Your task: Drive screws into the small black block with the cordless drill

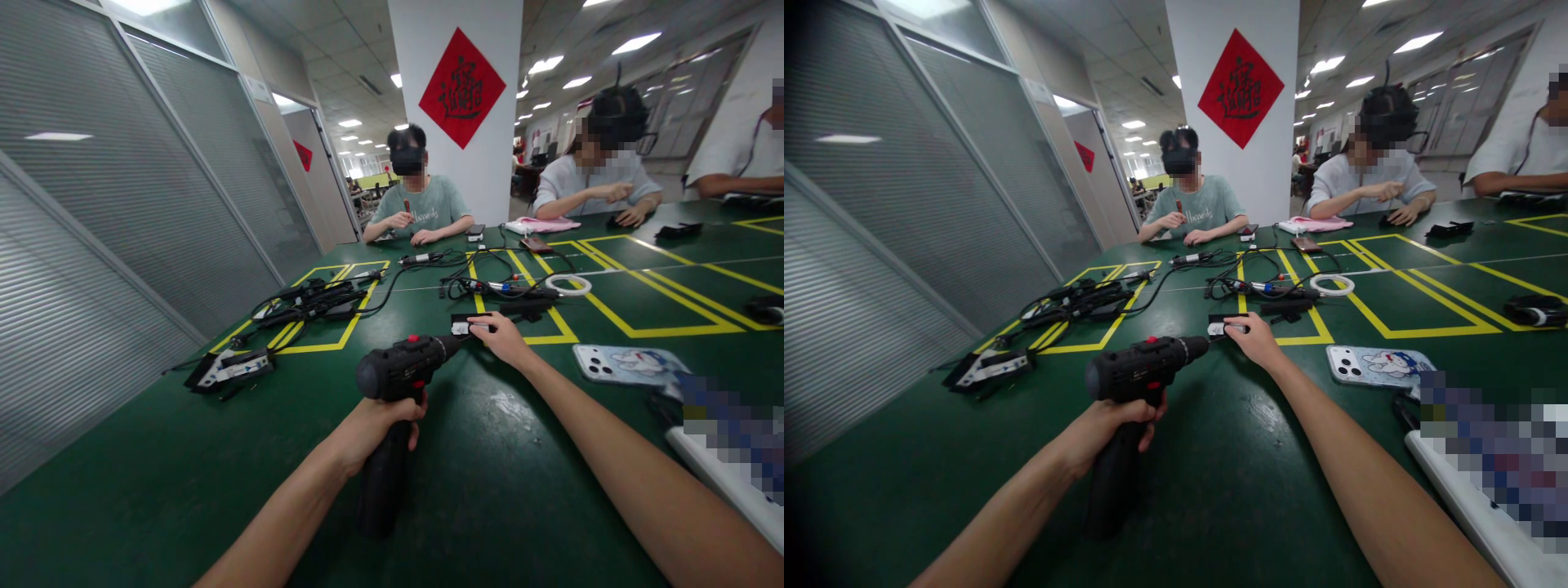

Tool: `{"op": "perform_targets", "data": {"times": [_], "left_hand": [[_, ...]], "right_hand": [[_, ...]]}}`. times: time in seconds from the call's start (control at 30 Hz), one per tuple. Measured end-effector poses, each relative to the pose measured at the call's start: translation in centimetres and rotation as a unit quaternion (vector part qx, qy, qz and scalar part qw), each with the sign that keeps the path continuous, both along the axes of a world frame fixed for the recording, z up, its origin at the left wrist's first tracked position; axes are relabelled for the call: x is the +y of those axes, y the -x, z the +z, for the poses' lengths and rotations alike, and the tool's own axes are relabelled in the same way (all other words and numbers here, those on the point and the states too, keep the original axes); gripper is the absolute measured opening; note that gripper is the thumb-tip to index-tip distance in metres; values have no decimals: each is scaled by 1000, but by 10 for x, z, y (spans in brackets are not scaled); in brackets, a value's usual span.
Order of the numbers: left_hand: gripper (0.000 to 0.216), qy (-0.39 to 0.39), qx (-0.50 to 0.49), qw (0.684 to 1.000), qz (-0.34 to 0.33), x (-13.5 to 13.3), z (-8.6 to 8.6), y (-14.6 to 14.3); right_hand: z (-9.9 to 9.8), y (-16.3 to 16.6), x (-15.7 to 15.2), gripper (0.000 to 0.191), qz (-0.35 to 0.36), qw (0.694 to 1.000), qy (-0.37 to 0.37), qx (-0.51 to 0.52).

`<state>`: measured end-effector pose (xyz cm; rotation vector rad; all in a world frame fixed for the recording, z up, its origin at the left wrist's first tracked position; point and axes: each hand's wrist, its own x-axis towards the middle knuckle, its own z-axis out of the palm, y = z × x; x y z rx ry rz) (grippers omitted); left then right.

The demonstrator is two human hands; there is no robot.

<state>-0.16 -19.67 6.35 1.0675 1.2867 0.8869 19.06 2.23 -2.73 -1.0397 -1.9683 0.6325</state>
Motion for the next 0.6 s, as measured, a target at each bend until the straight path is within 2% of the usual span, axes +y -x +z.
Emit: {"op": "perform_targets", "data": {"times": [0.6], "left_hand": [[22,4,-5,1000,6,1,-4,1]], "right_hand": [[-1,0,0,31,-3,1000,-2,-7]]}}
